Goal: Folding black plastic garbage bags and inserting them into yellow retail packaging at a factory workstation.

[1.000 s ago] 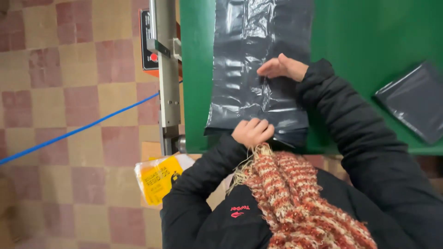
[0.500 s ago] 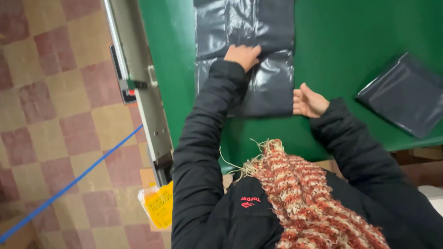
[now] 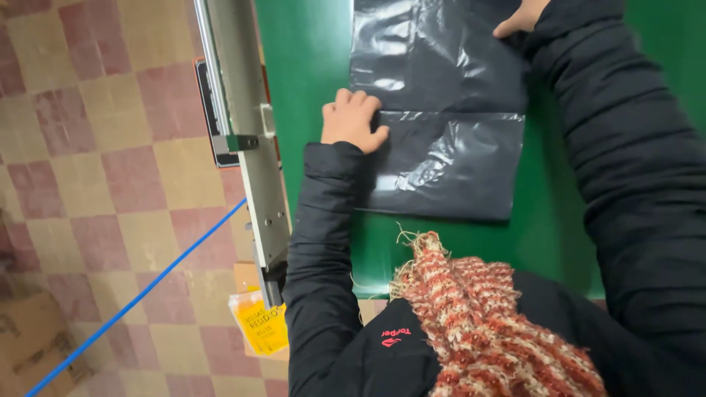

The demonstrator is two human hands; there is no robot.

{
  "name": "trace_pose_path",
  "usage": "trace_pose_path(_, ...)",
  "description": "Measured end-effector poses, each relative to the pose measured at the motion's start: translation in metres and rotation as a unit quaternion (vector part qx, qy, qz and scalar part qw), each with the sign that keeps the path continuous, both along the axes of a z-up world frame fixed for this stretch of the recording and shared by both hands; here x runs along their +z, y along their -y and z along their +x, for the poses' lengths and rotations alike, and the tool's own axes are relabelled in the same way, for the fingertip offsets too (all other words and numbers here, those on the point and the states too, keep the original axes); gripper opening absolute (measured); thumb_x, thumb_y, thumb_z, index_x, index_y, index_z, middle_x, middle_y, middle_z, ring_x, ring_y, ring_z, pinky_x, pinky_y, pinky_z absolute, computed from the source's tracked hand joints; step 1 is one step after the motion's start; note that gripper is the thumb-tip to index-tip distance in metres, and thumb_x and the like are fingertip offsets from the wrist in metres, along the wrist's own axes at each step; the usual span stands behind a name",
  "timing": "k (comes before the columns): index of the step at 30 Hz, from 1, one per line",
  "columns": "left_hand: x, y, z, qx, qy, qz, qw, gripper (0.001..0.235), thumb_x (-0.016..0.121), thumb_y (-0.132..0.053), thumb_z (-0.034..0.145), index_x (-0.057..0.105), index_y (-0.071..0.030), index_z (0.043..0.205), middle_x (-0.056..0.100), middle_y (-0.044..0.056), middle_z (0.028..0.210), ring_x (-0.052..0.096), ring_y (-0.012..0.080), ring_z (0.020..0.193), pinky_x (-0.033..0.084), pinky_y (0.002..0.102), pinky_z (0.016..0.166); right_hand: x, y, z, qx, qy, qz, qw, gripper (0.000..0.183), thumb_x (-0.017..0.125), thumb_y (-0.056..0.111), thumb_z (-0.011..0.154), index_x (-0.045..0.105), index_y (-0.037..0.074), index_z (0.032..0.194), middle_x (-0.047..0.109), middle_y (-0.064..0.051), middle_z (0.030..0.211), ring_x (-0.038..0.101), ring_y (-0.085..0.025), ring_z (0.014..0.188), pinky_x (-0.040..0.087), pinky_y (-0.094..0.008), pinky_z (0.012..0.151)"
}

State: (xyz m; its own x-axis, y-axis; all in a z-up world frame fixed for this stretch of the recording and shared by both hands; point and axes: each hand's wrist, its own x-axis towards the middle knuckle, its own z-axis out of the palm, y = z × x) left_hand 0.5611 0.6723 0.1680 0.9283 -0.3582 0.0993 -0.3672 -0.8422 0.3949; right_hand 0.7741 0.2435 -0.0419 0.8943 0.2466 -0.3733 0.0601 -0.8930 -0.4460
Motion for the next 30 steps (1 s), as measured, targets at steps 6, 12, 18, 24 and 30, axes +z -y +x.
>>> trace_pose_path(6,-0.05,-0.025,0.003,0.008,-0.034,-0.051,0.998,0.032,0.081,-0.034,0.077,0.066,-0.016,0.099,0.058,0.004,0.102,0.053,0.0328,0.104,0.045,0.047,0.075,-0.025,0.001,-0.009,-0.001,0.033,-0.035,0.999,0.044,0.078,0.037,0.097,0.074,-0.001,0.119,0.073,-0.022,0.11,0.07,-0.043,0.095,0.054,-0.05,0.084)
trace_pose_path(12,-0.052,-0.016,-0.014,0.089,0.039,-0.1,0.99,0.031,0.083,-0.036,0.073,0.066,-0.017,0.09,0.057,0.003,0.1,0.052,0.0317,0.101,0.045,0.047,0.074,0.304,-0.118,-0.195,0.091,0.443,0.094,0.887,0.025,0.071,0.003,0.086,0.067,0.001,0.111,0.069,-0.016,0.105,0.065,-0.038,0.098,0.049,-0.047,0.088)
trace_pose_path(18,-0.098,-0.027,-0.013,0.19,0.115,0.015,0.975,0.021,0.072,-0.024,0.079,0.068,-0.018,0.098,0.054,0.001,0.105,0.05,0.03,0.103,0.046,0.047,0.071,0.281,-0.118,-0.348,0.179,0.46,0.085,0.866,0.033,0.072,-0.004,0.07,0.077,0.006,0.1,0.066,-0.006,0.087,0.061,-0.028,0.087,0.047,-0.046,0.08)
trace_pose_path(24,-0.071,-0.062,-0.004,0.154,0.1,0.008,0.983,0.014,0.072,-0.025,0.078,0.064,-0.018,0.086,0.055,0.002,0.103,0.052,0.0302,0.104,0.048,0.048,0.071,0.222,-0.105,-0.384,0.173,0.426,0.03,0.887,0.033,0.074,0.002,0.073,0.078,0.008,0.105,0.065,-0.002,0.095,0.061,-0.026,0.1,0.05,-0.042,0.092)
trace_pose_path(30,0.054,0.008,-0.044,0.095,0.019,0.133,0.986,0.012,0.067,-0.02,0.091,0.068,-0.015,0.102,0.062,0.009,0.114,0.06,0.0339,0.111,0.049,0.05,0.095,0.282,-0.137,-0.362,0.157,0.315,0.063,0.934,0.051,0.08,0.041,0.074,0.071,0.003,0.106,0.065,-0.014,0.11,0.059,-0.036,0.109,0.047,-0.049,0.098)
